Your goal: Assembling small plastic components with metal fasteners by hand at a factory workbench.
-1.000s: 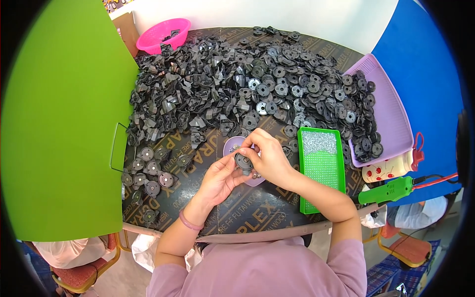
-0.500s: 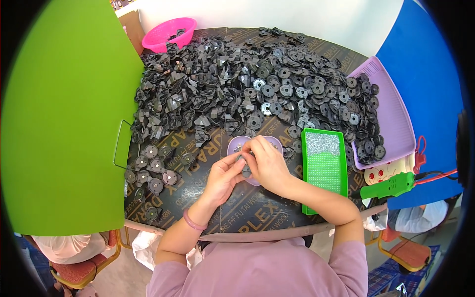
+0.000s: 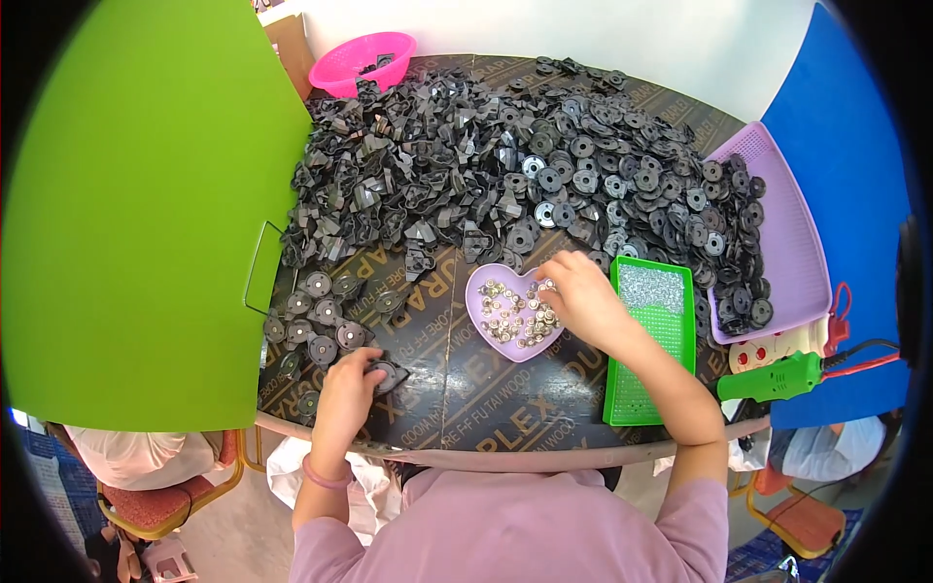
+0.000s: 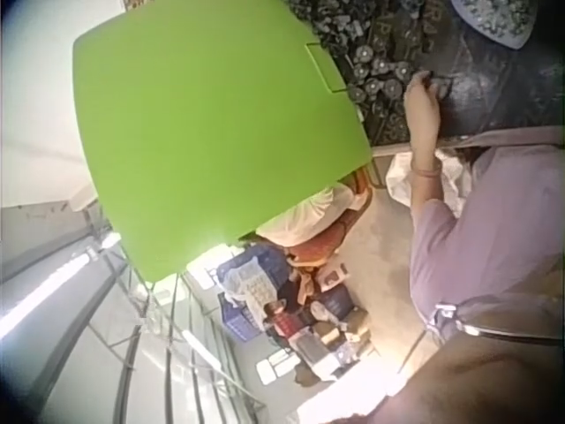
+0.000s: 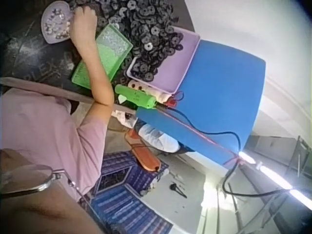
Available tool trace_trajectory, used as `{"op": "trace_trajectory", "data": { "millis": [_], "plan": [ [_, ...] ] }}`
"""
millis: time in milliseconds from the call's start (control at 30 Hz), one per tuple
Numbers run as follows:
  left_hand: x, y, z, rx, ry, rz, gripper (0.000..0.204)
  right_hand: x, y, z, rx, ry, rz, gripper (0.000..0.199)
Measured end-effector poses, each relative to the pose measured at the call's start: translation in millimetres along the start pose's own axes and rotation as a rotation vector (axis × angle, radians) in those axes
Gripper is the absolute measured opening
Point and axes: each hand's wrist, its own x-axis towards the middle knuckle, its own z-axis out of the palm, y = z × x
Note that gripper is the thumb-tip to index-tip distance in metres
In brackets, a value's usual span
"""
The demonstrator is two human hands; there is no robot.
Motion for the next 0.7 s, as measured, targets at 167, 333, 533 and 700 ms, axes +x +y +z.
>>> {"op": "trace_trajectory", "data": {
  "millis": [167,333,533,700],
  "plan": [
    [10,-2,-1,0.121,0.133,-0.052,0.026,-5,-3,16,-0.216,-0.088,-0.148,0.026],
    [37,25,-7,0.232,0.249,0.062,0.024,-8,13,-9,-0.228,0.091,-0.010,0.021],
    [129,40,36,0.283,0.225,0.175,0.030,-24,27,-24,-0.345,-0.206,0.064,0.037],
    [149,42,50,0.278,-0.053,0.032,0.034,-34,34,-5,-0.240,-0.178,0.041,0.042]
  ]
}}
